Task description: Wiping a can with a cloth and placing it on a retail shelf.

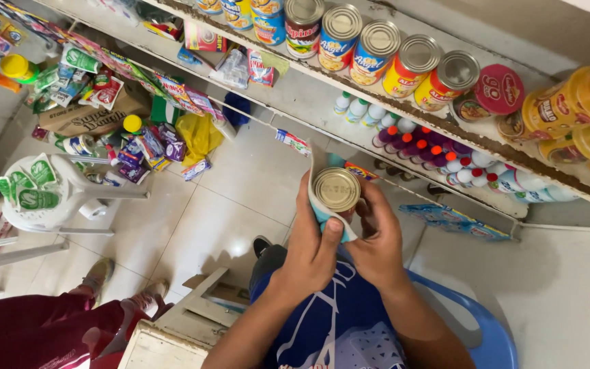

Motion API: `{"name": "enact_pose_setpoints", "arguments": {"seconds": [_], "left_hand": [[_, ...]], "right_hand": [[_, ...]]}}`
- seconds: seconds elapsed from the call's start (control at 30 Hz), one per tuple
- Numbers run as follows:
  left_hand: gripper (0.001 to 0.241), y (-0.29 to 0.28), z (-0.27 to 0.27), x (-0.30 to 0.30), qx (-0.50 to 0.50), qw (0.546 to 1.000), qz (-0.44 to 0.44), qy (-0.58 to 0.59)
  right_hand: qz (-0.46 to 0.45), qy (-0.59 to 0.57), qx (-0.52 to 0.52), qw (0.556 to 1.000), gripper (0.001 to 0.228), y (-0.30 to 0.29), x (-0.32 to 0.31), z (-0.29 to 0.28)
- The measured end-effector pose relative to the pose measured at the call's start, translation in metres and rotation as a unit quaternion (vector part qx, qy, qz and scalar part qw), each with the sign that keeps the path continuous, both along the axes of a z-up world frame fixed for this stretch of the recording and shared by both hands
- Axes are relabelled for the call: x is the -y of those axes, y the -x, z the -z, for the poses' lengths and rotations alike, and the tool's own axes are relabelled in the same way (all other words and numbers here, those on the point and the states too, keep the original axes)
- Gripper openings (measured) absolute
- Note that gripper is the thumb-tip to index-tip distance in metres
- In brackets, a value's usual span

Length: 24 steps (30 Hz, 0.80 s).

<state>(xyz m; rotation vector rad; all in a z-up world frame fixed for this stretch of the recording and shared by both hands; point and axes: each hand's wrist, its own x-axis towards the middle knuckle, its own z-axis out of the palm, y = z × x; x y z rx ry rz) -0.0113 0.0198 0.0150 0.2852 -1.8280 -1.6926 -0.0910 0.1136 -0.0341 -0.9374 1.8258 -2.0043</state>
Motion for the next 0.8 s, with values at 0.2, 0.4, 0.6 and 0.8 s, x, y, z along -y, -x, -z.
{"name": "enact_pose_setpoints", "arguments": {"seconds": [0.2,0.4,0.6,0.8], "left_hand": [[0.071,0.000,0.004,0.017,-0.034,0.997,0.054,-0.039],[0.063,0.005,-0.017,0.002,-0.009,0.998,0.050,-0.037],[0.067,0.013,-0.012,-0.010,-0.023,0.997,0.077,0.002],[0.078,0.007,-0.013,0.007,0.001,0.992,0.125,0.021]], "right_hand": [[-0.064,0.054,0.086,0.993,0.065,-0.003,-0.011,-0.010],[-0.014,0.080,0.004,0.997,0.067,0.010,-0.009,-0.020],[0.002,0.087,-0.113,0.990,0.054,0.027,-0.006,-0.028],[-0.078,0.140,0.022,0.987,0.047,0.013,-0.021,-0.015]]}}
